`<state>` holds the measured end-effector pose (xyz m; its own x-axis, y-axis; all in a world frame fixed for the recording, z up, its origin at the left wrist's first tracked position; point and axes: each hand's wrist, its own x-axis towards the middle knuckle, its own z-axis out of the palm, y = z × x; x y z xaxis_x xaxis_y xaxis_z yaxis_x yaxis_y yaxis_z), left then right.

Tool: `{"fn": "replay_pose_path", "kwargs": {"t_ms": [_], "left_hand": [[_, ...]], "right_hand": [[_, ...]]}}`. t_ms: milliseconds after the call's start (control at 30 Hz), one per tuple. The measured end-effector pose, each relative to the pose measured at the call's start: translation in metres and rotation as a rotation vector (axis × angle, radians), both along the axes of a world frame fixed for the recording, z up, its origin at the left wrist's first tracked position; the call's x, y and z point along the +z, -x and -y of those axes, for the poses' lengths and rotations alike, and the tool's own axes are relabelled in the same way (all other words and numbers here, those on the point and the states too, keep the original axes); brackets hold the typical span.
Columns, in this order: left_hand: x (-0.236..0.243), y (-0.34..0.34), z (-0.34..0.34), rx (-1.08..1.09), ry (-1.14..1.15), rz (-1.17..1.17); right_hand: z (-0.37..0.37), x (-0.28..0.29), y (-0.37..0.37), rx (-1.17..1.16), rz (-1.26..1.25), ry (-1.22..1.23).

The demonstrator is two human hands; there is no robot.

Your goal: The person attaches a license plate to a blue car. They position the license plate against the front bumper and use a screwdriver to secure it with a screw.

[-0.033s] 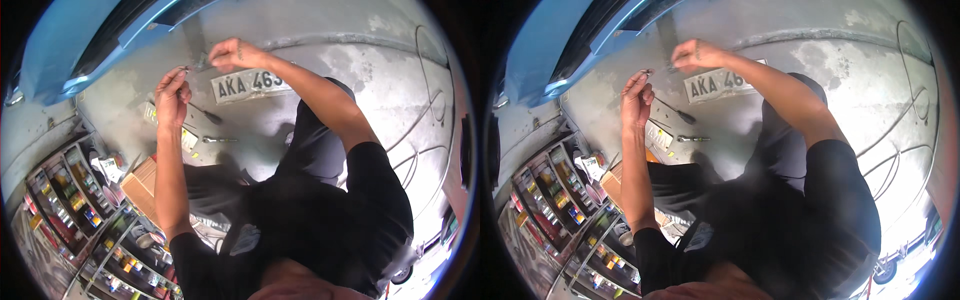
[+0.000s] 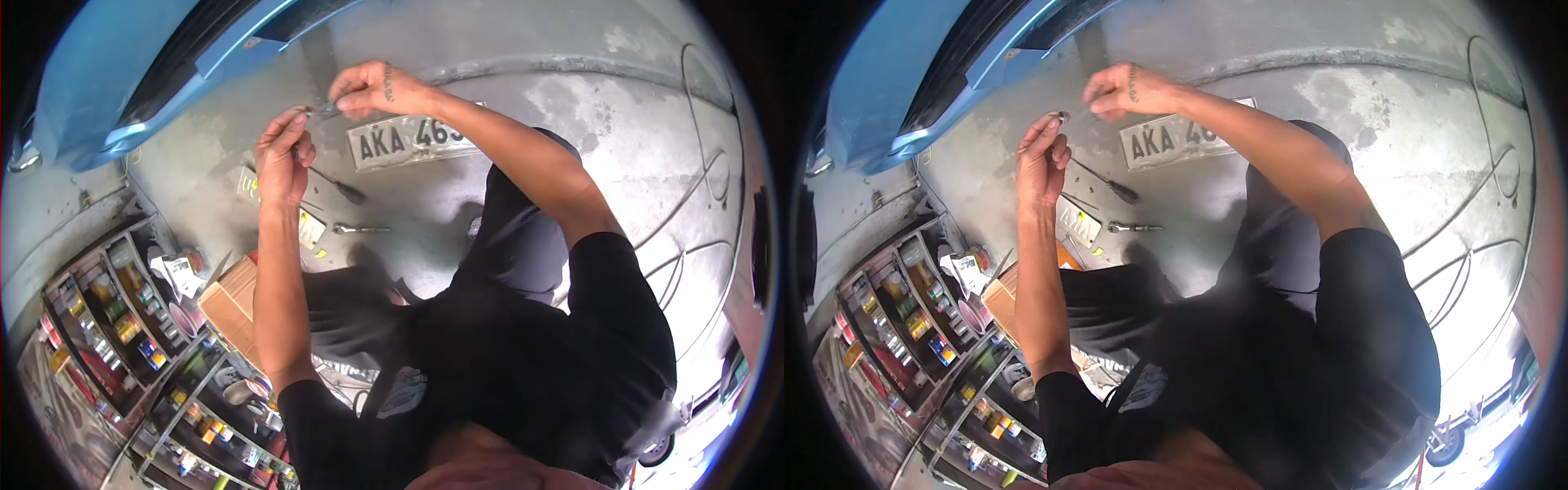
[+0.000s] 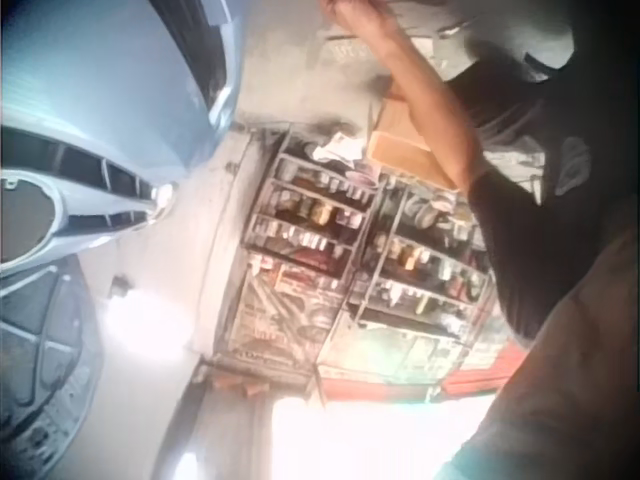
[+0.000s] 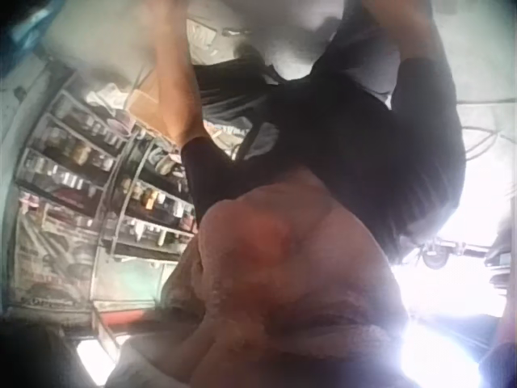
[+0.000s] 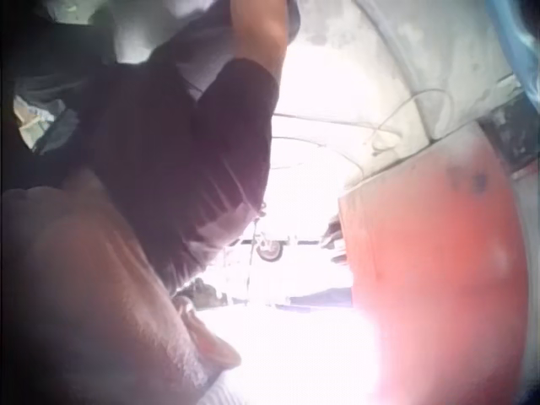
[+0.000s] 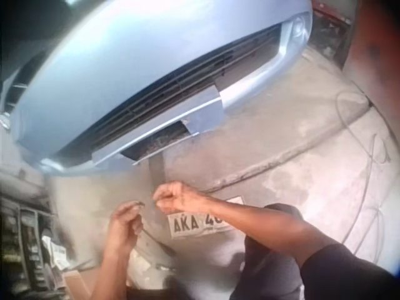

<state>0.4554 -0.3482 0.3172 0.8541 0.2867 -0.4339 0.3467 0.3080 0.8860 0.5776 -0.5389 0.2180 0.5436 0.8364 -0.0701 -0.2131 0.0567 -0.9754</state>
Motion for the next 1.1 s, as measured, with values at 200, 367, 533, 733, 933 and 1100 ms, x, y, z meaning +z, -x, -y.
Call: {"fn": "replay_pose_path", "kwargs": {"t_ms": [200, 367, 533, 733, 933, 1100], "left_hand": [[-0.026, -0.024, -0.006, -0.044, 0.157, 0.182], [-0.053, -0.050, -0.009, -0.076, 0.182, 0.327], [-0.075, -0.086, 0.000, -0.180, 0.248, 0.504], [-0.106, -0.120, 0.021, -0.263, 0.380, 0.525], [-0.099, -0.123, 0.049, -0.385, 0.449, 0.505], [-0.084, -0.118, 0.050, -0.361, 0.347, 0.487]], "right_hand": [[-0.011, 0.049, -0.012, -0.165, 0.362, -0.049], [-0.015, 0.047, -0.010, -0.313, 0.393, 0.025], [-0.007, 0.039, -0.017, -0.541, 0.447, 0.073], [0.003, 0.047, 0.001, -0.845, 0.736, 0.318], [0.006, 0.040, 0.033, -1.162, 0.829, 0.214], [0.014, 0.040, 0.025, -1.157, 1.037, 0.338]]}}
